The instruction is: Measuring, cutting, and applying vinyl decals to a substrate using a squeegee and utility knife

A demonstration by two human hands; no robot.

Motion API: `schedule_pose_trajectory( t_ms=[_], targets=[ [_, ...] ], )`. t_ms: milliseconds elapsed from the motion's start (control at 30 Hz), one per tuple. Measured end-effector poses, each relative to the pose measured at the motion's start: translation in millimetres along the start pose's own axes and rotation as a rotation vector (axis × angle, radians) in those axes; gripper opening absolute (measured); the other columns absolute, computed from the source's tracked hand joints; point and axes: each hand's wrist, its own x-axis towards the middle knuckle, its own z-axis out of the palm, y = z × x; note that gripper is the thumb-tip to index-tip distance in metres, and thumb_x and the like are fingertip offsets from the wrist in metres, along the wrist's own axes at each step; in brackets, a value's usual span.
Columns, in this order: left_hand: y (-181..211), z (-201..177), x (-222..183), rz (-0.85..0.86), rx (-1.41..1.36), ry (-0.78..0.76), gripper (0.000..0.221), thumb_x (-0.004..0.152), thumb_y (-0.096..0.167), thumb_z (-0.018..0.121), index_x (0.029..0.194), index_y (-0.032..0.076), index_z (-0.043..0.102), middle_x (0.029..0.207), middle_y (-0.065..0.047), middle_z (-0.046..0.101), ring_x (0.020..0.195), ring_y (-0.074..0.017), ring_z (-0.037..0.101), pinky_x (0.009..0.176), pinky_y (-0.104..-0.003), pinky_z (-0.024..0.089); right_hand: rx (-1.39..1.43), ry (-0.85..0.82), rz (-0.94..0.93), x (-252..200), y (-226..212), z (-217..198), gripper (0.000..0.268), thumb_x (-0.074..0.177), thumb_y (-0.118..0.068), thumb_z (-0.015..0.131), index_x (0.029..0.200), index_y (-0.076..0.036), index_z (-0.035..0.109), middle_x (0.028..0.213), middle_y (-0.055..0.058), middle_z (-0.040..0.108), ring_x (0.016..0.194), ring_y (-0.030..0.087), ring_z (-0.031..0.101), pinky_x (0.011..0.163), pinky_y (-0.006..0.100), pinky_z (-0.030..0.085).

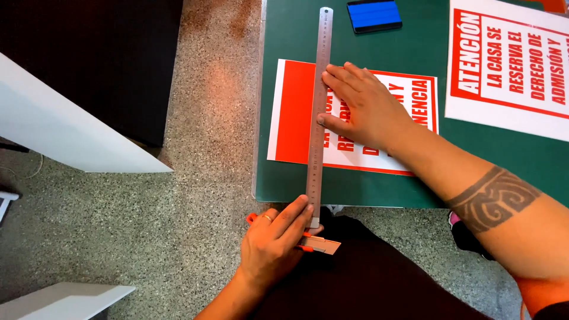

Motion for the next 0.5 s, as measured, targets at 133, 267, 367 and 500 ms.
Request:
schedule_pose_trajectory(
  t_ms=[133, 267, 367, 500],
  targets=[
    [-1.3, -1.9, 0.9, 0.047, 0.025, -0.04, 0.027, 0.1, 0.028, 0.074, 0.118, 0.007, 0.072, 0.13, -0.01, 0.07, 0.064, -0.0233, 0.05, 0.058, -0.037, 0.049, -0.29, -0.166, 0.027, 12.7, -8.6, -17.2, 0.093, 0.091, -0.077, 0.044, 0.159, -0.013, 0.035, 0.166, 0.005, 0.034, 0.147, 0.032, 0.033, 0.115, 0.055, 0.026],
    [-0.4, -1.6, 0.5, 0.06, 0.063, -0.055, 0.029, 0.099, 0.029, 0.077, 0.119, 0.008, 0.072, 0.131, -0.008, 0.07, 0.067, -0.0235, 0.052, 0.059, -0.038, 0.049, -0.308, -0.388, 0.128, 21.0, -33.3, -40.8, 0.136, 0.063, -0.098, 0.058, 0.163, -0.015, 0.018, 0.172, 0.001, 0.015, 0.154, 0.028, 0.017, 0.122, 0.052, 0.015],
    [0.1, -3.1, 3.8, 0.063, 0.07, -0.031, 0.024, 0.101, 0.026, 0.073, 0.116, 0.007, 0.072, 0.13, -0.009, 0.07, 0.064, -0.0229, 0.048, 0.057, -0.036, 0.046, -0.309, -0.489, 0.173, 23.6, -42.9, -46.8, 0.152, 0.055, -0.097, 0.07, 0.164, -0.011, 0.007, 0.174, 0.003, 0.008, 0.156, 0.031, 0.014, 0.119, 0.049, 0.028],
    [-1.6, -0.2, 2.2, 0.065, 0.09, -0.012, 0.026, 0.099, 0.03, 0.077, 0.114, 0.01, 0.073, 0.128, -0.006, 0.071, 0.065, -0.0213, 0.051, 0.058, -0.036, 0.048, -0.259, -0.507, 0.242, 20.1, -47.1, -49.2, 0.149, 0.055, -0.09, 0.074, 0.165, -0.016, 0.005, 0.175, -0.004, 0.004, 0.158, 0.023, 0.008, 0.117, 0.054, 0.034]
  ],
)
